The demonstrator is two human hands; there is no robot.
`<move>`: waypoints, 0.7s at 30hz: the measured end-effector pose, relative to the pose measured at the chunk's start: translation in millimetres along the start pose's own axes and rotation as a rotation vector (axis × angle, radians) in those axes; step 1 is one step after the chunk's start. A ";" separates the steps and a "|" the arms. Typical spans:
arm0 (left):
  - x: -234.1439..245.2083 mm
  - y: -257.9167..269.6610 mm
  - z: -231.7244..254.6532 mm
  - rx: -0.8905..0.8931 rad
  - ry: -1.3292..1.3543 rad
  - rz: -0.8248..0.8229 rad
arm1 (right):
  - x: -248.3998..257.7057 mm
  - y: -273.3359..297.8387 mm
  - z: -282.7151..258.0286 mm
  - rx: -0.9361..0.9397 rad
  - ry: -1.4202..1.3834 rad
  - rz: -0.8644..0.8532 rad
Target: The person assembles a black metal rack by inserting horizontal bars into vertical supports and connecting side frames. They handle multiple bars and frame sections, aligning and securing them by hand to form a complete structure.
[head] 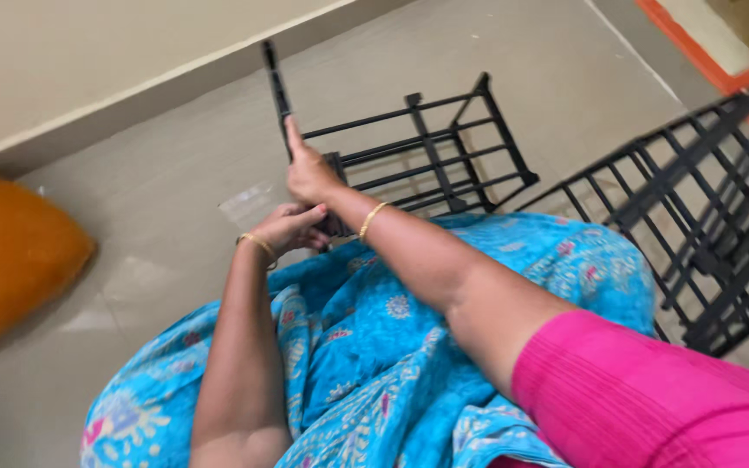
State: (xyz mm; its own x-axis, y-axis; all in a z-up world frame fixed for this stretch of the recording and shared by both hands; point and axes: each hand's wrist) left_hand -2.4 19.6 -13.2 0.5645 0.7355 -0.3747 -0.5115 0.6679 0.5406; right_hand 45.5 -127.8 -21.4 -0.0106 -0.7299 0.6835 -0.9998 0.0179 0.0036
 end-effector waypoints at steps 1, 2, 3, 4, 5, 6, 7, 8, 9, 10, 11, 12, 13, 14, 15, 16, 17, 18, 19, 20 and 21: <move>-1.1 2.7 1.4 -0.009 0.007 0.009 | 0.8 -2.7 2.4 0.188 -0.031 0.094; -1.8 6.8 3.7 -0.013 0.008 0.017 | 0.4 -7.1 1.7 0.006 0.009 -0.052; -1.3 14.7 5.0 -0.029 -0.012 0.058 | 0.1 -12.2 -0.3 -0.072 -0.016 -0.184; -2.2 21.5 6.8 -0.046 -0.037 0.090 | -0.5 -15.6 -2.5 -0.059 -0.084 -0.124; -1.3 29.7 8.0 -0.110 -0.017 0.078 | -0.2 -16.3 -1.0 -0.116 -0.115 -0.156; -0.1 34.8 7.0 -0.164 0.008 0.054 | -1.9 -12.9 6.3 -0.094 -0.309 -0.112; 2.3 35.8 6.9 -0.184 0.010 0.085 | -3.3 -8.2 18.7 -0.091 -0.169 0.020; 4.8 35.4 5.7 -0.210 -0.027 0.109 | -4.1 -2.9 34.4 -0.100 -0.075 0.118; 9.3 32.5 5.6 -0.238 -0.064 0.130 | -5.0 -2.1 49.2 -0.097 0.010 0.217; 15.2 30.8 3.2 -0.265 -0.084 0.129 | -2.5 2.5 71.2 -0.026 -0.031 0.193; 24.0 23.7 5.6 -0.292 -0.104 0.126 | 0.7 4.2 93.0 0.090 -0.137 0.167; 33.7 11.4 4.4 -0.269 -0.138 0.208 | 7.5 8.1 123.4 0.173 -0.202 0.134; 42.6 -4.2 5.4 -0.247 -0.174 0.289 | 21.4 10.2 155.0 0.088 -0.135 0.082; 51.3 -7.7 7.0 -0.246 -0.153 0.335 | 35.1 13.7 175.6 0.046 -0.087 0.021; 56.5 -14.6 10.8 -0.246 -0.132 0.381 | 54.6 19.9 195.4 -0.037 0.008 -0.085; 60.3 -22.0 15.5 -0.235 -0.140 0.492 | 71.6 26.0 209.1 -0.046 0.009 -0.062; 63.1 -30.1 21.4 -0.225 -0.147 0.603 | 89.0 33.2 220.2 -0.056 0.011 -0.039; 65.6 -34.3 20.8 -0.269 -0.224 0.613 | 104.6 42.7 229.6 -0.065 0.014 -0.023; 68.2 -34.9 19.0 -0.315 -0.301 0.622 | 120.8 53.1 236.9 -0.086 0.026 -0.026; 71.8 -28.4 17.6 -0.362 -0.377 0.641 | 134.4 62.3 240.1 -0.098 0.034 -0.036; 71.1 -26.5 21.1 -0.338 -0.398 0.645 | 150.6 76.9 247.7 -0.109 0.042 -0.047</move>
Point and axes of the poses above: each hand's wrist, its own y-axis away from the middle knuckle, its own x-axis out of the back of the hand, z = x × y, and after that the axes turned 4 degrees about y, right-handed
